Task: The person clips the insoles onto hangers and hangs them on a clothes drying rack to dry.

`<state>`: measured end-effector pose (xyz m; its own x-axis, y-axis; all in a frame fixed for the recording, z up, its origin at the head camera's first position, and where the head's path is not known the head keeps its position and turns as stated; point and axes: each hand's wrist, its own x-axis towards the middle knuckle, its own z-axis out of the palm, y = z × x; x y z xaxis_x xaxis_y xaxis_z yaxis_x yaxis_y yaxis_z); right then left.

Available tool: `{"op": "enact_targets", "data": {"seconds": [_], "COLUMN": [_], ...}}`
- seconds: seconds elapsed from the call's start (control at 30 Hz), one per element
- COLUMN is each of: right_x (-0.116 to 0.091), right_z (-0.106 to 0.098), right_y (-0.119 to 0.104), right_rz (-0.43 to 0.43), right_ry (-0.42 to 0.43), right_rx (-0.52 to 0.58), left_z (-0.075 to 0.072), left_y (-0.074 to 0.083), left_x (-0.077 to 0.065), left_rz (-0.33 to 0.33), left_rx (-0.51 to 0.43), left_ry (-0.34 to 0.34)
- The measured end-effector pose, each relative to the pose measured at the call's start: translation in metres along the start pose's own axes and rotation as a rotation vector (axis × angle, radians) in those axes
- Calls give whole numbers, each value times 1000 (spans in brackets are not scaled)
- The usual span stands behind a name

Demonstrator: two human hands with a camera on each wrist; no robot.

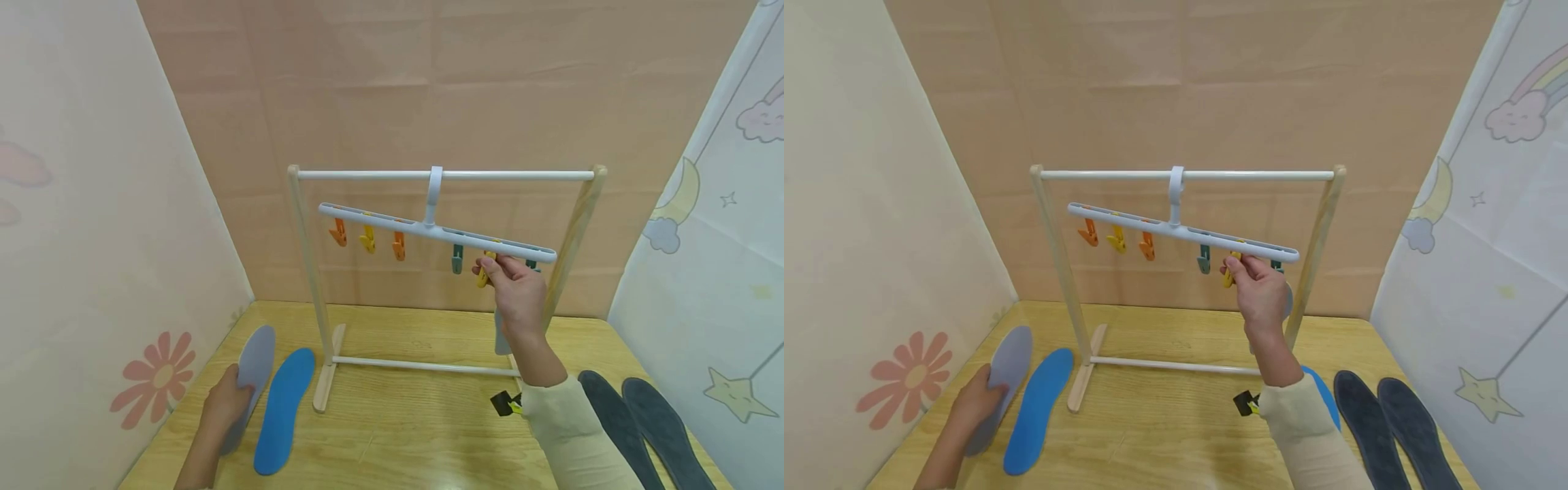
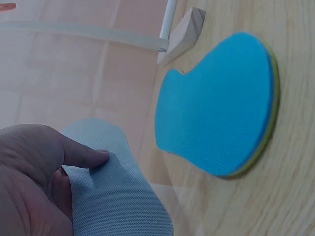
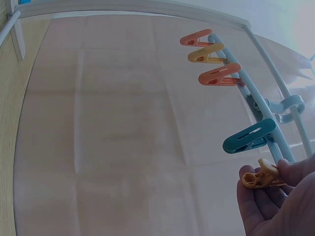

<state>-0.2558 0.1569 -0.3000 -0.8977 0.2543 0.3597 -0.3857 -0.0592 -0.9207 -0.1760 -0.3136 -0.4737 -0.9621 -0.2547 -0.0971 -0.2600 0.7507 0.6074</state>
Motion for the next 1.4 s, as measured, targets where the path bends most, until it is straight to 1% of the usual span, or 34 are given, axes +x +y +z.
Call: {"op": "enact_targets", "data": {"seconds": [0.17, 0.4, 0.5, 0.73, 0.83, 0.97, 1.2, 1.4], "right_x": [-1, 0, 0, 1, 1, 0, 0, 0], "right_z": [0, 0, 0, 0, 0, 0, 1, 1], "right_y": [-1, 0, 1, 1, 1, 1, 0, 1], "right_rz": [24, 25, 27, 36, 45, 57, 57, 53], "right_ry": [0, -4, -6, -2, -1, -1, -4, -1], "right_rx": [-13, -12, -11, -9, -21, -38, -39, -51], "left_z": [2, 2, 2, 4, 5, 7, 10, 16], "left_y": [3, 12, 18, 31, 33, 37, 49, 55], "left_x": [-1, -6, -8, -12, -12, -14, -18, -21], "left_rz": [39, 49, 54, 67, 75, 91, 145, 146], "left_rx": [1, 0, 2, 10, 26, 24, 5, -5], "left_ry": [16, 21, 14, -30, -29, -28, -31, -48]}}
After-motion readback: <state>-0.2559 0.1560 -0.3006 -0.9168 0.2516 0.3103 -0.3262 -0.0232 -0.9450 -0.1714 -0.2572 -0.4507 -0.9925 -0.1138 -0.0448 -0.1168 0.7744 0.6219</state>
